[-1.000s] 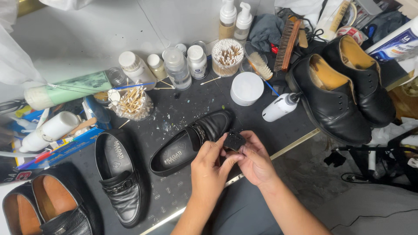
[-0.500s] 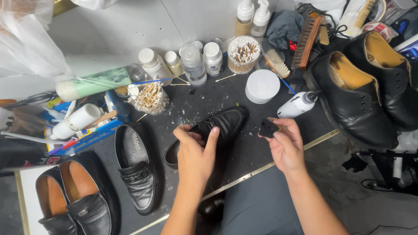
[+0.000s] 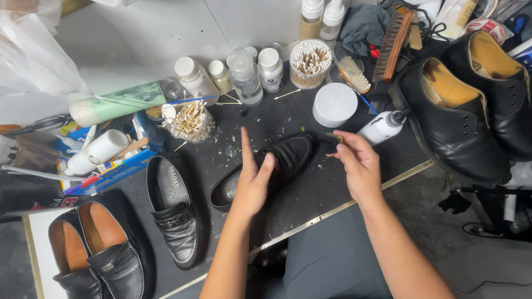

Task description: The person cleans a pair of black leather loafers using a sponge and a liquid cleaner. They repeatedly apply the cleaner to the sponge and wipe the surface of the shoes, focusing on the toe and side areas. The person handles the shoes one at a time, rotating them to access different sections.

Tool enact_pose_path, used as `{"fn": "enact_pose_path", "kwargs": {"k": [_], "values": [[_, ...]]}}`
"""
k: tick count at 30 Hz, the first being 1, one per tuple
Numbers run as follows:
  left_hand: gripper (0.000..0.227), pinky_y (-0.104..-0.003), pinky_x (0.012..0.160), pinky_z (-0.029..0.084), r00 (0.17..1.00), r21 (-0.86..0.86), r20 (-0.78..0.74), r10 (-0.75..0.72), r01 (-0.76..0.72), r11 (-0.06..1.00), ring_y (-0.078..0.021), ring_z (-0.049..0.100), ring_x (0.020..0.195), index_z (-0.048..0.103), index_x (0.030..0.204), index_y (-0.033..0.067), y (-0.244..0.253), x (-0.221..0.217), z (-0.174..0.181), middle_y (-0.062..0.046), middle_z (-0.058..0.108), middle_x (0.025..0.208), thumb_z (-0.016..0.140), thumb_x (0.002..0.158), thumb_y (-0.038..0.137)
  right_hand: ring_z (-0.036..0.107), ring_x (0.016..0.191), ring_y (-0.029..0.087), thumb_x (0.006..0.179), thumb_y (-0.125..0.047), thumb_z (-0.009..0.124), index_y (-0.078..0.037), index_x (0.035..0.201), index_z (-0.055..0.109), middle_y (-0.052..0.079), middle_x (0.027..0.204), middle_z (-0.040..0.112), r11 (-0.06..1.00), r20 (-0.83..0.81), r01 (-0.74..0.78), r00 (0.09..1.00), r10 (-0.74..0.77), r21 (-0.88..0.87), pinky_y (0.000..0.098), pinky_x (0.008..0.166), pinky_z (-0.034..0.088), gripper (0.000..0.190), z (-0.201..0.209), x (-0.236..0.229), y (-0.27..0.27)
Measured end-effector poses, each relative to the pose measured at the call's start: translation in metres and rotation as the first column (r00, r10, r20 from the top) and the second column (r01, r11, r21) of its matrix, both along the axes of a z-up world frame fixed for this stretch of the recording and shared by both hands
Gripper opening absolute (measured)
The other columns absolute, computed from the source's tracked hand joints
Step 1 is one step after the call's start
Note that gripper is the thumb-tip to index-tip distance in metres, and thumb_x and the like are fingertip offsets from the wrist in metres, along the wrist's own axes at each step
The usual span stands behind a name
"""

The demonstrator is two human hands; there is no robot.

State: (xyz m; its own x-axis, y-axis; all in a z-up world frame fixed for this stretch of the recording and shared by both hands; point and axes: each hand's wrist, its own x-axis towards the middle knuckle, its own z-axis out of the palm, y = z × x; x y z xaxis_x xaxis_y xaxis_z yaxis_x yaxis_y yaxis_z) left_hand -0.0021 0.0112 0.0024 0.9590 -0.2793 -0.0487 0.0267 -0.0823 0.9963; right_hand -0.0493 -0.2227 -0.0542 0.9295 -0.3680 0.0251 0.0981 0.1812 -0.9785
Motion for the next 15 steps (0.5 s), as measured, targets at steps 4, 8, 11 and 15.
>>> {"fn": "enact_pose_path", "kwargs": {"k": [4,8,11,15], "values": [[0.112,-0.043,0.129,0.001,0.989,-0.027,0.108,-0.097,0.1,0.995,-0.0336,-0.006,0.164,-0.008,0.165,0.0035,0.015,-0.015,0.008,-0.025,-0.007,0.175,0.047,0.096,0.072,0.063,0.096,0.005,0.1,-0.002,0.058,0.001,0.128,0.066,0.003,0.115,0.07,1.0,0.006,-0.011,1.0,0.011,-0.003,0.023,0.087,0.054,0.03,0.012,0.0,-0.002],[0.115,-0.043,0.131,-0.002,0.98,-0.044,0.168,-0.108,0.117,0.992,-0.0331,-0.008,0.165,-0.008,0.165,0.002,0.02,-0.026,0.017,-0.023,-0.01,0.176,0.043,0.096,0.079,0.057,0.091,0.006,0.103,0.0,0.061,0.004,0.13,0.07,0.005,0.111,0.071,0.998,0.007,-0.014,1.0,0.015,-0.063,0.0204,0.079,0.043,0.029,0.024,-0.002,-0.004],[0.116,-0.044,0.131,-0.002,0.977,-0.055,0.182,-0.109,0.121,0.991,-0.033,-0.007,0.165,-0.007,0.165,0.0013,0.021,-0.03,0.021,-0.023,-0.009,0.176,0.04,0.096,0.081,0.064,0.099,0.007,0.101,0.0,0.061,0.004,0.126,0.069,0.007,0.115,0.074,0.95,0.036,-0.059,0.997,0.073,-0.305,0.0206,0.09,0.049,0.026,0.04,-0.006,-0.001],[0.117,-0.044,0.132,-0.006,0.974,-0.069,0.198,-0.107,0.122,0.99,-0.0315,-0.01,0.165,-0.007,0.164,0.0001,0.023,-0.029,0.025,-0.023,-0.011,0.176,0.035,0.095,0.085,0.066,0.105,0.011,0.101,0.001,0.062,0.005,0.125,0.069,0.011,0.119,0.074,0.933,0.068,-0.071,0.993,0.101,-0.352,0.0236,0.095,0.05,0.025,0.055,-0.008,0.004]]}}
